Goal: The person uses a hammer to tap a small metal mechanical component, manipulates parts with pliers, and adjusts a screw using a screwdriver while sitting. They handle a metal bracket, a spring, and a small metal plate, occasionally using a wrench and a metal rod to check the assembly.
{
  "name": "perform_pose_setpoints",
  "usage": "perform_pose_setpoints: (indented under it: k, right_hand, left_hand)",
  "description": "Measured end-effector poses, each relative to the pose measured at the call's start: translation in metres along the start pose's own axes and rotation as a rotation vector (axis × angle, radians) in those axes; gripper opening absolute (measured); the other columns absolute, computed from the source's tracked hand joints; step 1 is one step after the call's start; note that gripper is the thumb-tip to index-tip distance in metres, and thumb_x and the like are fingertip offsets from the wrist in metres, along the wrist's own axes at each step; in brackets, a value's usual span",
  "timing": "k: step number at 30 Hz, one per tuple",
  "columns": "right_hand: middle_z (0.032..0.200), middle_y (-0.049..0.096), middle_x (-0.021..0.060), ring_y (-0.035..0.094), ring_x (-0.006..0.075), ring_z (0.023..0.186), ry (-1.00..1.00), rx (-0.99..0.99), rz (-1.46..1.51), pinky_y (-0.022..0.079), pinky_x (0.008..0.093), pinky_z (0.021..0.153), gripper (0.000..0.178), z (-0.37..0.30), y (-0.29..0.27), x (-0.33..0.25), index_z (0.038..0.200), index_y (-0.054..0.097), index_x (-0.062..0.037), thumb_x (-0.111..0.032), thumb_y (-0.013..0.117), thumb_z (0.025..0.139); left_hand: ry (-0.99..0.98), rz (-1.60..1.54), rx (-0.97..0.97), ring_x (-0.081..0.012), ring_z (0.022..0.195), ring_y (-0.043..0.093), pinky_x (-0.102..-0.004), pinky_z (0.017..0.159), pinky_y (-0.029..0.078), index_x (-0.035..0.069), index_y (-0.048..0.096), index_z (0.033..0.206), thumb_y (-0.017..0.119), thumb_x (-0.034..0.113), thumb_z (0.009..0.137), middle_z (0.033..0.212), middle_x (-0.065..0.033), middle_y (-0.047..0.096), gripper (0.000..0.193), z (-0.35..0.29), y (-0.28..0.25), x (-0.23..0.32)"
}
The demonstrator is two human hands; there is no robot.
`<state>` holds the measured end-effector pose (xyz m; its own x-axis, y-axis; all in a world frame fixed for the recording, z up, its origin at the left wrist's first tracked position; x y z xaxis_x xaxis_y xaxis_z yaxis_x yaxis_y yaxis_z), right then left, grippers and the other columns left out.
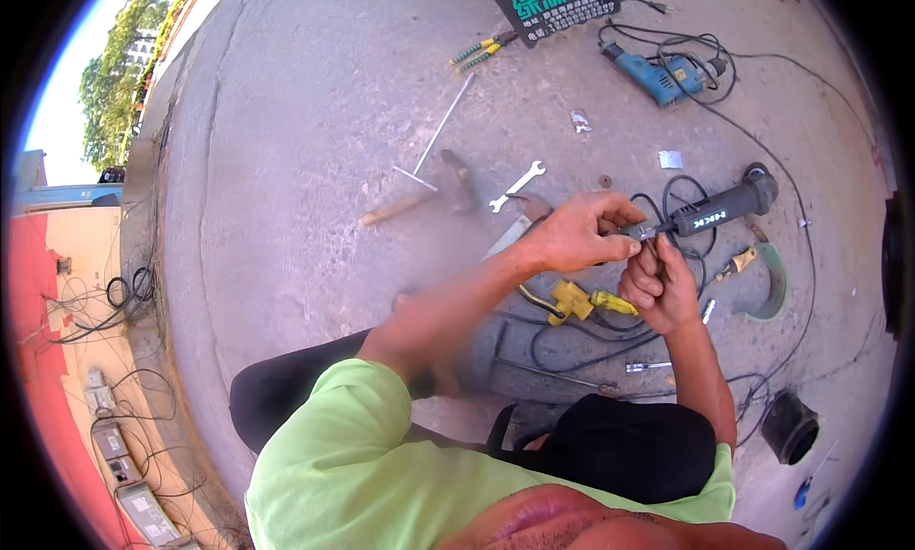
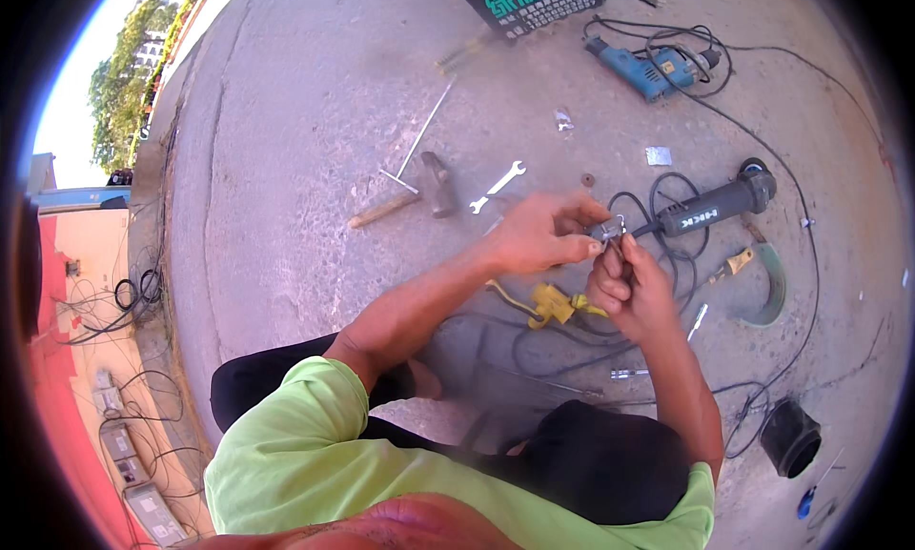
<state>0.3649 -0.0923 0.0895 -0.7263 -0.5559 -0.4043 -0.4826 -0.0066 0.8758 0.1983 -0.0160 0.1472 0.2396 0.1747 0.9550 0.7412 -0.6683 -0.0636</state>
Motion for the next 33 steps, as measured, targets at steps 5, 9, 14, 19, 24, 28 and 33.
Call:
perform_pose_setpoints:
  k: [5, 9, 14, 19, 24, 28, 33]
  right_hand:
    - [0.067, 0.041, -0.0041, 0.038, 0.0109, 0.055, 0.217, -0.131, 0.235, 0.034, 0.0283, 0.053, 0.035, 0.006, 0.025, 0.012, 0.095, 0.055, -0.0135, -0.047, 0.052, 0.105]
    - [0.065, 0.046, 0.0021, 0.045, 0.0145, 0.055, -0.096, 0.141, -0.531, 0.039, 0.0325, 0.054, 0.029, -0.005, 0.016, -0.01, 0.089, 0.062, -0.0093, -0.036, 0.062, 0.1]
    - [0.068, 0.053, 0.0071, 0.051, 0.0162, 0.058, -0.45, 0.417, -1.362, 0.042, 0.0341, 0.054, 0.032, -0.015, 0.031, -0.022, 0.084, 0.064, -0.0047, -0.034, 0.065, 0.098]
    - [0.068, 0.052, 0.0039, 0.047, 0.0138, 0.057, -0.092, 0.261, -0.503, 0.038, 0.03, 0.051, 0.043, -0.009, 0.034, -0.011, 0.088, 0.063, -0.0019, -0.041, 0.057, 0.103]
    - [0.066, 0.047, 0.0009, 0.039, 0.0123, 0.054, 0.177, -0.066, 0.138, 0.033, 0.0275, 0.048, 0.048, -0.006, 0.033, 0.003, 0.09, 0.058, -0.0031, -0.046, 0.045, 0.108]
    - [0.07, 0.057, 0.0006, 0.052, 0.0119, 0.061, -0.257, 0.118, -1.004, 0.041, 0.0287, 0.056, 0.04, -0.007, 0.024, -0.013, 0.09, 0.064, -0.0058, -0.043, 0.055, 0.104]
    - [0.07, 0.058, 0.0, 0.054, 0.0111, 0.061, -0.878, 0.351, -1.734, 0.043, 0.0287, 0.058, 0.036, -0.007, 0.029, -0.014, 0.089, 0.065, -0.0074, -0.04, 0.058, 0.102]
  left_hand:
    - [0.028, -0.124, 0.082, -0.0098, 0.09, 0.063, -0.0244, 0.069, 0.05, -0.001, 0.064, 0.128, 0.072, 0.011, 0.089, 0.109, -0.0077, 0.07, 0.042, -0.013, -0.009, -0.026]
    - [0.019, -0.061, 0.125, -0.006, 0.065, 0.054, -0.0223, 0.054, 0.041, -0.003, 0.065, 0.124, 0.071, 0.008, 0.089, 0.089, -0.0048, 0.068, 0.038, -0.013, 0.0, -0.018]
    - [-0.036, -0.136, 0.189, -0.0077, 0.06, 0.054, -0.0236, 0.051, 0.041, -0.005, 0.065, 0.122, 0.069, 0.008, 0.09, 0.085, -0.0058, 0.066, 0.035, -0.012, 0.01, -0.022]
    - [-0.002, -0.208, 0.208, -0.0092, 0.061, 0.054, -0.0247, 0.052, 0.043, -0.004, 0.064, 0.125, 0.069, 0.008, 0.09, 0.087, -0.0064, 0.067, 0.037, -0.016, 0.009, -0.024]
    - [0.079, -0.182, 0.145, -0.0092, 0.061, 0.054, -0.0234, 0.051, 0.042, -0.005, 0.064, 0.126, 0.068, 0.01, 0.091, 0.085, -0.0059, 0.066, 0.038, -0.017, 0.009, -0.022]
    - [-0.02, -0.174, 0.12, -0.0084, 0.058, 0.051, -0.023, 0.048, 0.04, -0.006, 0.063, 0.126, 0.067, 0.01, 0.092, 0.082, -0.0052, 0.064, 0.038, -0.018, 0.008, -0.022]
    - [-0.061, -0.197, 0.118, -0.009, 0.055, 0.051, -0.0234, 0.045, 0.038, -0.007, 0.063, 0.125, 0.066, 0.01, 0.092, 0.081, -0.006, 0.063, 0.037, -0.016, 0.006, -0.03]
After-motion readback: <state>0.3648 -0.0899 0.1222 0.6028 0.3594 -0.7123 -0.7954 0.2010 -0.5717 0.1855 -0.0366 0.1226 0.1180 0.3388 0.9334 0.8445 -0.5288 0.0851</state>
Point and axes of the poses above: each hand's wrist, its own z-axis towards the middle knuckle, its own y-axis out of the palm, x = y × z, the point moved 3 cm from there along z, towards the middle knuckle
